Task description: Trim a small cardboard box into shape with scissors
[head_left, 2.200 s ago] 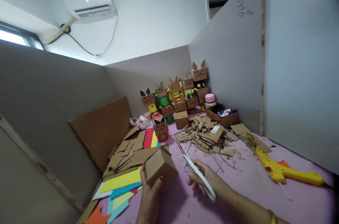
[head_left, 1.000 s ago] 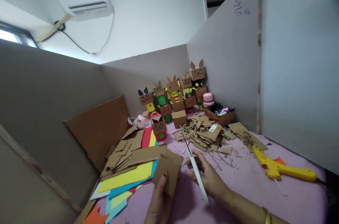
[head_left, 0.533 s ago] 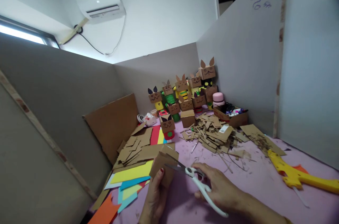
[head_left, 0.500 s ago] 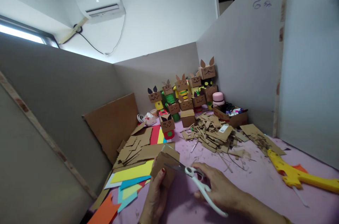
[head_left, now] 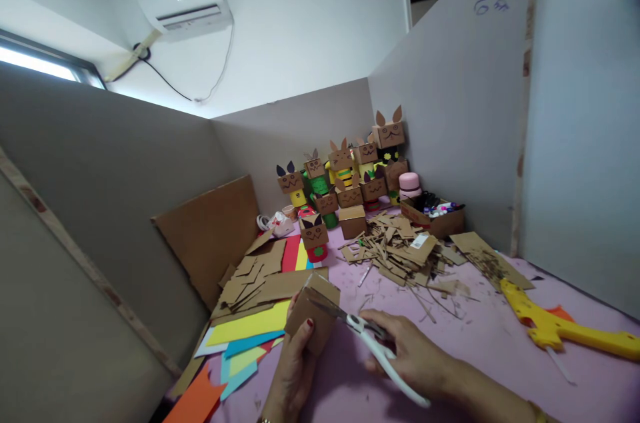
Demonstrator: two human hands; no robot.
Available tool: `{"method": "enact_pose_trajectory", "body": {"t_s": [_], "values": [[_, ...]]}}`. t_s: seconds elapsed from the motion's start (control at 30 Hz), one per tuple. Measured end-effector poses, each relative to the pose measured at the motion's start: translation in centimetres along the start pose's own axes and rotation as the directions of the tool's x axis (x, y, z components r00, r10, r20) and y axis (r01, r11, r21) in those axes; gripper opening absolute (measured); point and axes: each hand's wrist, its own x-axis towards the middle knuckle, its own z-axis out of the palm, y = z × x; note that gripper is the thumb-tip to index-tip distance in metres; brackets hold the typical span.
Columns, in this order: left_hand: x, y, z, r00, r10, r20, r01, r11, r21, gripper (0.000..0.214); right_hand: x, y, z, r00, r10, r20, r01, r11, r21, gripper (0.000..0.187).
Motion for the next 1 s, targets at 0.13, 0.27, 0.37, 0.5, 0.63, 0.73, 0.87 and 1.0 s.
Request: {"method": "enact_pose_trajectory", "body": {"t_s": [0.13,0.27,0.37,0.5,0.63,0.73,0.87,1.0], "values": [[0.15,-0.12,-0.08,1.0,-0.016,-0.01,0.016,1.0,-0.017,0.044,0.02,0.28,0.23,1.0,0.004,0.006,-0.004,1.0,0.007,0.035],[0.25,-0.17,-0.12,1.0,-0.019,-0.006,0.019,0.999,-0.028,0.047,0.03,0.49,0.28,1.0,-0.008,-0.012,0.008,1.0,-0.012,0.027],[0.29,-0.21,-0.22,1.0,-0.026,0.001,0.026,0.999,-0.027,0.05,0.05,0.48,0.21,0.999,-0.031,-0.032,0.03,0.999,-0.02,0.022],[0.44,-0.37,-0.33,0.999,-0.043,0.011,0.043,0.998,-0.036,0.055,0.03,0.45,0.2,0.997,-0.053,-0.059,0.05,0.998,-0.046,0.02],[0.63,-0.42,-0.3,0.999,-0.038,0.012,0.038,0.998,-0.041,0.056,0.01,0.54,0.21,0.997,-0.053,-0.061,0.05,0.997,-0.054,0.019],[0.62,-0.28,-0.3,0.999,-0.038,0.004,0.039,0.999,-0.031,0.056,0.08,0.5,0.1,0.995,-0.075,-0.067,0.067,0.992,-0.11,0.017],[0.52,-0.2,-0.46,0.999,-0.045,0.009,0.045,0.999,-0.006,0.057,0.05,0.25,0.0,0.991,-0.105,-0.082,0.081,0.965,-0.25,0.033],[0.38,-0.41,-0.54,0.997,-0.079,0.025,0.077,0.995,0.062,0.056,-0.16,-0.09,-0.03,0.994,-0.08,-0.077,0.049,0.937,-0.346,0.04]]}}
